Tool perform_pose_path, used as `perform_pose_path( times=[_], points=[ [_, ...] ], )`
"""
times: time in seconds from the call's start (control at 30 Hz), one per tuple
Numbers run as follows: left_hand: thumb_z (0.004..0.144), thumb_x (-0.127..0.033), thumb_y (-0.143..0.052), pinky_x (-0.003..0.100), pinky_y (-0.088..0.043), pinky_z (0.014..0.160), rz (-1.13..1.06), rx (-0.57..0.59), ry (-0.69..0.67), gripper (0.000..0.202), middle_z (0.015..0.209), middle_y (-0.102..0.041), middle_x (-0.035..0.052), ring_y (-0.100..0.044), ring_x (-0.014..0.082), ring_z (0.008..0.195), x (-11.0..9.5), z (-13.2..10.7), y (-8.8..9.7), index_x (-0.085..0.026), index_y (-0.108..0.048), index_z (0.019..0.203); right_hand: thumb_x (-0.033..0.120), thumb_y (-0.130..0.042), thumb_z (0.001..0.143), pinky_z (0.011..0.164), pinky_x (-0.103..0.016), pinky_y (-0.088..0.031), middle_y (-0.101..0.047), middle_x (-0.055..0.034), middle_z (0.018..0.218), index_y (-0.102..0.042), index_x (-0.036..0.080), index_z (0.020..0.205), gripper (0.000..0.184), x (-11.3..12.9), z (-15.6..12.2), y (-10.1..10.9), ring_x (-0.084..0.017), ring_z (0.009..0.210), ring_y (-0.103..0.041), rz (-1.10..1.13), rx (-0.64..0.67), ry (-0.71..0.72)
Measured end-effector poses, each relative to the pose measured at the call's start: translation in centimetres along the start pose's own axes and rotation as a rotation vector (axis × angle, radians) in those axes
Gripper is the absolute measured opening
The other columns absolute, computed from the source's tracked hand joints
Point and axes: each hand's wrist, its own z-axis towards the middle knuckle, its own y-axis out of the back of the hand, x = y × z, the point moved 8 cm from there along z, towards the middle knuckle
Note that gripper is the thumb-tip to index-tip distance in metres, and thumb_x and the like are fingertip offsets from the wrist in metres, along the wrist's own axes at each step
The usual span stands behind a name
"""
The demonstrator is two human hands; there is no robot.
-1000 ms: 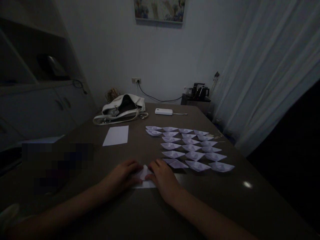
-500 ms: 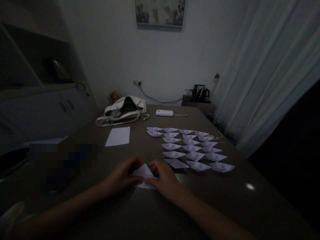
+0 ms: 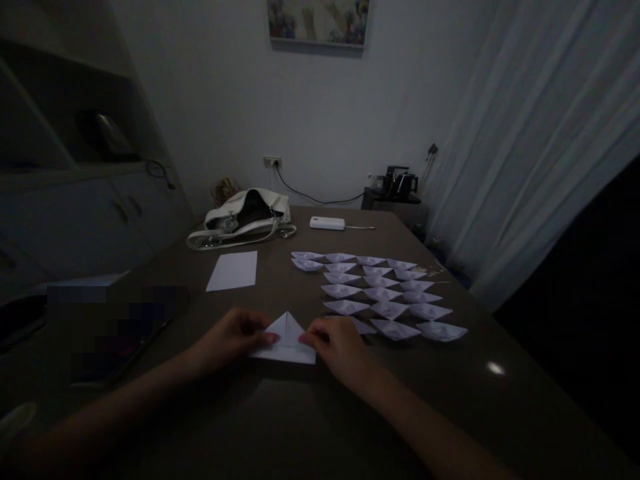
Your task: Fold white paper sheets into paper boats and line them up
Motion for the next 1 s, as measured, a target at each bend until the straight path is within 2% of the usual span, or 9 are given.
perform_pose_path(
  times=[0.1,0.23,0.37,0.43,0.5,0.6,0.73,0.87,1.0],
  points=[
    [0.072,-0.040,-0.072,0.020,-0.041,0.053,-0.068,0.017,0.050,0.033,0.078,-0.071,0.0042,-0.061,0.0152,0.065,0.4,0.1,0.0,-0.011,-0.070,0.087,0.017,-0.061,0.083,0.052,-0.022,-0.031,-0.058,0.0017,0.057,-0.067,0.013,0.066,0.018,0.3,-0.1,0.4,-0.010,0.054,-0.050,-0.014,-0.001,-0.018],
    [0.072,-0.038,-0.071,0.020,-0.043,0.056,-0.083,-0.012,0.012,0.029,0.082,-0.071,0.0038,-0.062,0.0151,0.068,-0.1,-0.1,0.0,-0.012,-0.068,0.085,0.022,-0.059,0.083,0.051,-0.021,-0.032,-0.058,0.0011,0.059,-0.067,0.013,0.069,0.018,0.5,-0.2,0.3,-0.011,0.056,-0.051,0.036,0.014,-0.015],
    [0.076,-0.037,-0.067,0.020,-0.043,0.055,-0.025,-0.013,-0.034,0.027,0.082,-0.071,0.0050,-0.062,0.0149,0.067,-1.0,-0.5,-1.0,-0.011,-0.067,0.084,0.032,-0.067,0.076,0.050,-0.021,-0.032,-0.058,0.0003,0.064,-0.067,0.013,0.073,0.019,-0.3,-0.4,-1.3,-0.012,0.058,-0.051,0.162,0.062,-0.055],
    [0.077,-0.037,-0.065,0.021,-0.042,0.053,0.021,-0.014,-0.045,0.028,0.081,-0.071,0.0058,-0.061,0.0155,0.066,-1.4,-0.7,-1.4,-0.011,-0.068,0.085,0.033,-0.069,0.073,0.050,-0.021,-0.033,-0.059,-0.0003,0.065,-0.068,0.013,0.075,0.021,-1.1,-0.5,-2.2,-0.013,0.060,-0.051,0.220,0.086,-0.139],
    [0.078,-0.038,-0.064,0.021,-0.041,0.053,0.047,-0.014,-0.057,0.029,0.080,-0.071,0.0061,-0.061,0.0159,0.065,-1.7,-0.9,-1.6,-0.010,-0.068,0.086,0.032,-0.067,0.075,0.050,-0.021,-0.033,-0.058,-0.0005,0.064,-0.068,0.012,0.074,0.020,-1.1,-0.7,-2.6,-0.013,0.059,-0.051,0.252,0.100,-0.163],
    [0.078,-0.040,-0.064,0.022,-0.042,0.054,0.005,-0.013,-0.071,0.030,0.079,-0.070,0.0055,-0.061,0.0158,0.066,-2.1,-1.0,-1.4,-0.011,-0.068,0.085,0.032,-0.064,0.077,0.049,-0.021,-0.032,-0.054,0.0001,0.061,-0.066,0.012,0.068,0.021,-0.4,-0.6,-1.9,-0.012,0.057,-0.048,0.247,0.088,-0.122],
    [0.073,-0.043,-0.069,0.023,-0.043,0.055,-0.048,-0.068,-0.017,0.035,0.080,-0.070,0.0060,-0.061,0.0172,0.067,-1.6,-0.8,-0.3,-0.011,-0.067,0.086,0.030,-0.057,0.082,0.048,-0.021,-0.029,-0.046,0.0026,0.055,-0.060,0.015,0.061,0.027,0.2,-0.4,0.0,-0.011,0.054,-0.043,0.174,0.035,-0.050],
    [0.076,-0.045,-0.066,0.024,-0.044,0.058,-0.005,-0.029,-0.040,0.036,0.082,-0.070,0.0053,-0.061,0.0176,0.071,-1.0,-0.5,0.1,-0.011,-0.068,0.089,0.026,-0.056,0.083,0.048,-0.022,-0.027,-0.040,0.0042,0.053,-0.054,0.015,0.056,0.029,-0.2,-0.2,0.4,-0.010,0.051,-0.040,0.147,0.014,-0.035],
    [0.082,-0.051,-0.059,0.021,-0.038,0.051,0.123,0.004,-0.069,0.040,0.064,-0.063,0.0002,-0.055,0.0136,0.060,-0.8,-0.4,0.5,-0.011,-0.066,0.077,0.025,-0.056,0.082,0.046,-0.022,-0.027,-0.040,0.0041,0.052,-0.052,0.015,0.056,0.029,-1.1,0.0,0.4,-0.009,0.051,-0.040,0.185,0.014,-0.067]
  ],
)
